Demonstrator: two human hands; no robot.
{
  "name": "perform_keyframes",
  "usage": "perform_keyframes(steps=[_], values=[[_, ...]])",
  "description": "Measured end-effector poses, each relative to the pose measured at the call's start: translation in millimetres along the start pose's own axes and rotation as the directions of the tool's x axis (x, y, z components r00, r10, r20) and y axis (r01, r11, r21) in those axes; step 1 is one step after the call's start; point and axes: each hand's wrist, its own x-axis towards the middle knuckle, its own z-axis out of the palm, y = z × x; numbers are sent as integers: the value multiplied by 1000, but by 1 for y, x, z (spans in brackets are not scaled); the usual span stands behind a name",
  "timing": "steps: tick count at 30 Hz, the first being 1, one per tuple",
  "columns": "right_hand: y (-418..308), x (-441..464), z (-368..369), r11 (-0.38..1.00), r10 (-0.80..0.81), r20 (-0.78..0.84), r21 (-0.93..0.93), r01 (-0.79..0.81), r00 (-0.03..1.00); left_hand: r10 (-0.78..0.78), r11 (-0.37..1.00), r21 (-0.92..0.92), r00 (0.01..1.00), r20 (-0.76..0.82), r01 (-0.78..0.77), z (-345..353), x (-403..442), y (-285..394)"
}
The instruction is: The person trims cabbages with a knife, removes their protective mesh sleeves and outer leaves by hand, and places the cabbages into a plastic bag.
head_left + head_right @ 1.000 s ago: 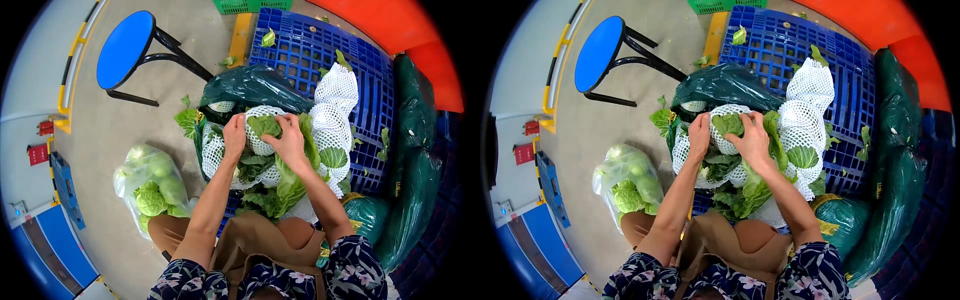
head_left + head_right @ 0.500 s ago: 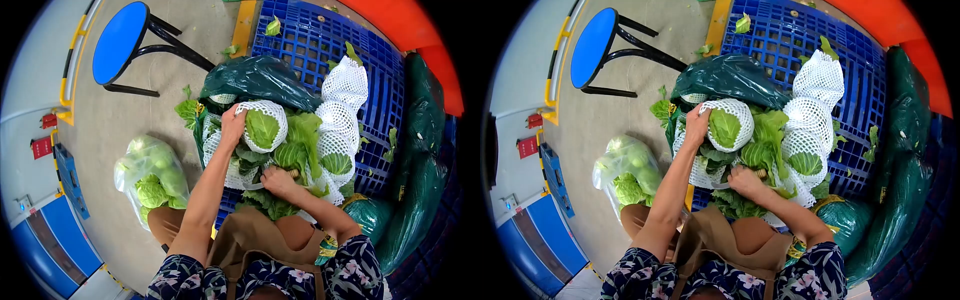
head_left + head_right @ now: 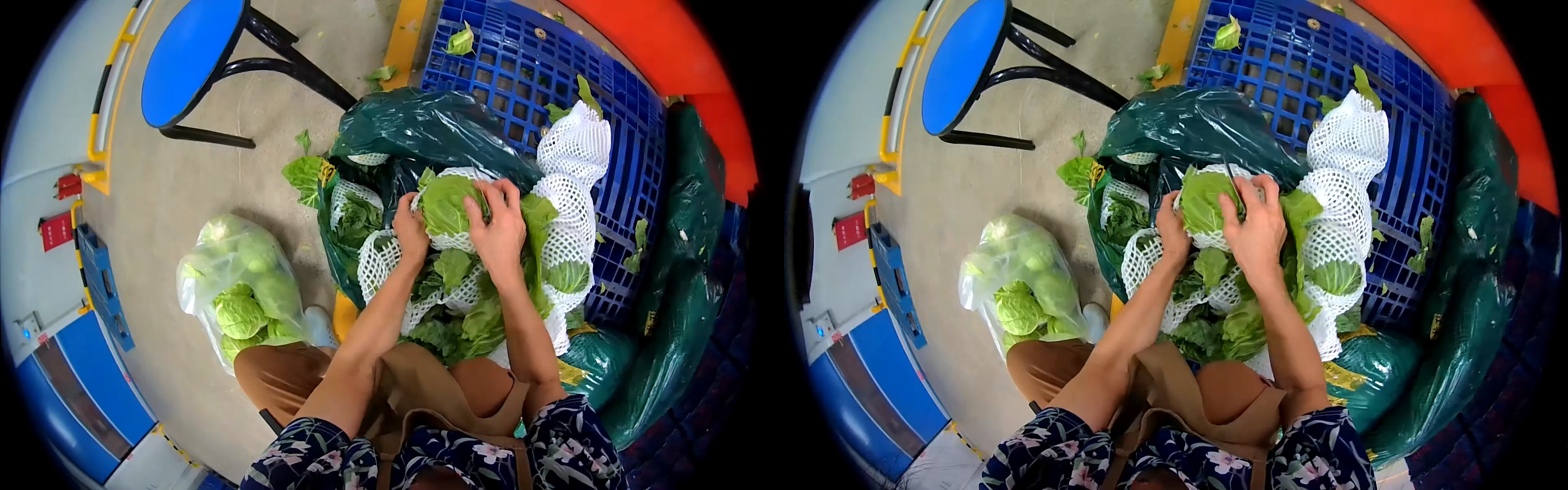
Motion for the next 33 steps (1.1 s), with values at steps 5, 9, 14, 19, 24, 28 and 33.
perform_keyframes(steps=[5,9,14,19,24,28,33], values=[[45,-2,10,958,121,-77,269,-96,990,-31,981,194,981,192,-7,-28,1,32],[55,-9,11,980,115,-104,171,-96,988,569,650,291,703,427,-702,-63,11,82],[46,-16,13,981,-45,-34,188,51,998,411,498,-96,138,901,-862,-66,49,137],[54,-3,5,955,237,5,182,-234,971,406,698,-111,263,875,-707,-54,53,130],[105,-2,26,967,245,134,34,-251,960,538,760,-90,545,643,-644,-99,-4,83],[119,3,54,987,149,176,-91,-135,973,380,915,-75,785,489,-396,-134,-66,20],[72,6,18,979,159,229,91,-184,960,356,744,335,767,533,-578,-128,-44,76]])
